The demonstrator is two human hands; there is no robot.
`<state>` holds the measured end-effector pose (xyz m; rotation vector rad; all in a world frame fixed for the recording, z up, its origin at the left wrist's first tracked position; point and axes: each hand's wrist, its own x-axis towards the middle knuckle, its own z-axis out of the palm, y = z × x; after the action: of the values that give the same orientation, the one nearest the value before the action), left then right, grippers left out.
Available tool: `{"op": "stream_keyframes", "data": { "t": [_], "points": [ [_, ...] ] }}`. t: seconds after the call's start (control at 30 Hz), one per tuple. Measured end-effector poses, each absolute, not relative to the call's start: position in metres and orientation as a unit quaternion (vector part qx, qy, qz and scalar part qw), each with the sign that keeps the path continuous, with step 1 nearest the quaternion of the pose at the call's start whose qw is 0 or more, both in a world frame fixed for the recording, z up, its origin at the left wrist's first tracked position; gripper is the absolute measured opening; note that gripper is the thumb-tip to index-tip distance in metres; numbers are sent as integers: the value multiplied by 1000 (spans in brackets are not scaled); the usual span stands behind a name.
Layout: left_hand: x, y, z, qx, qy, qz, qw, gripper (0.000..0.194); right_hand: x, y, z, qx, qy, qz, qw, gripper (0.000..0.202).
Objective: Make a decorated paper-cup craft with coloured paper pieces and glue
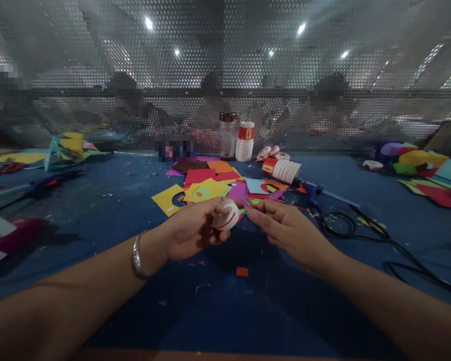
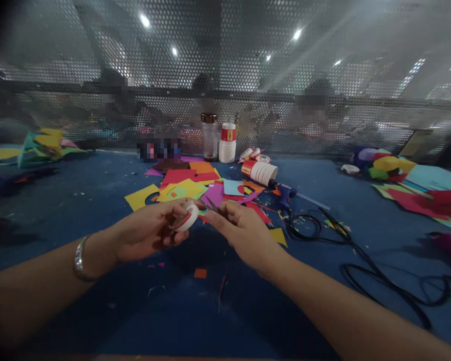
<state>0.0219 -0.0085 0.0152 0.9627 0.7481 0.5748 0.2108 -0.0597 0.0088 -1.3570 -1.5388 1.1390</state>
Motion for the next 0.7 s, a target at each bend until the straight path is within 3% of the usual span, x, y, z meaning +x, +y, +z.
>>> {"op": "stream_keyframes", "data": {
  "t": [0.13,0.43,0.57,0.7],
  "points": [
    [21,-12,14,502,361,275,736,17,213,-58,7,-534,-612,438,386,39],
    [19,-12,8,571,335,266,701,53,216,-56,5,-550,-648,373,372,33],
    [14,-10,7,718,374,227,541,60,218,-55,1,-559,-696,284,351,34],
    [10,-14,6,841,376,167,352,54,220,-55,-3,-558,-703,272,347,32]
  ]
}}
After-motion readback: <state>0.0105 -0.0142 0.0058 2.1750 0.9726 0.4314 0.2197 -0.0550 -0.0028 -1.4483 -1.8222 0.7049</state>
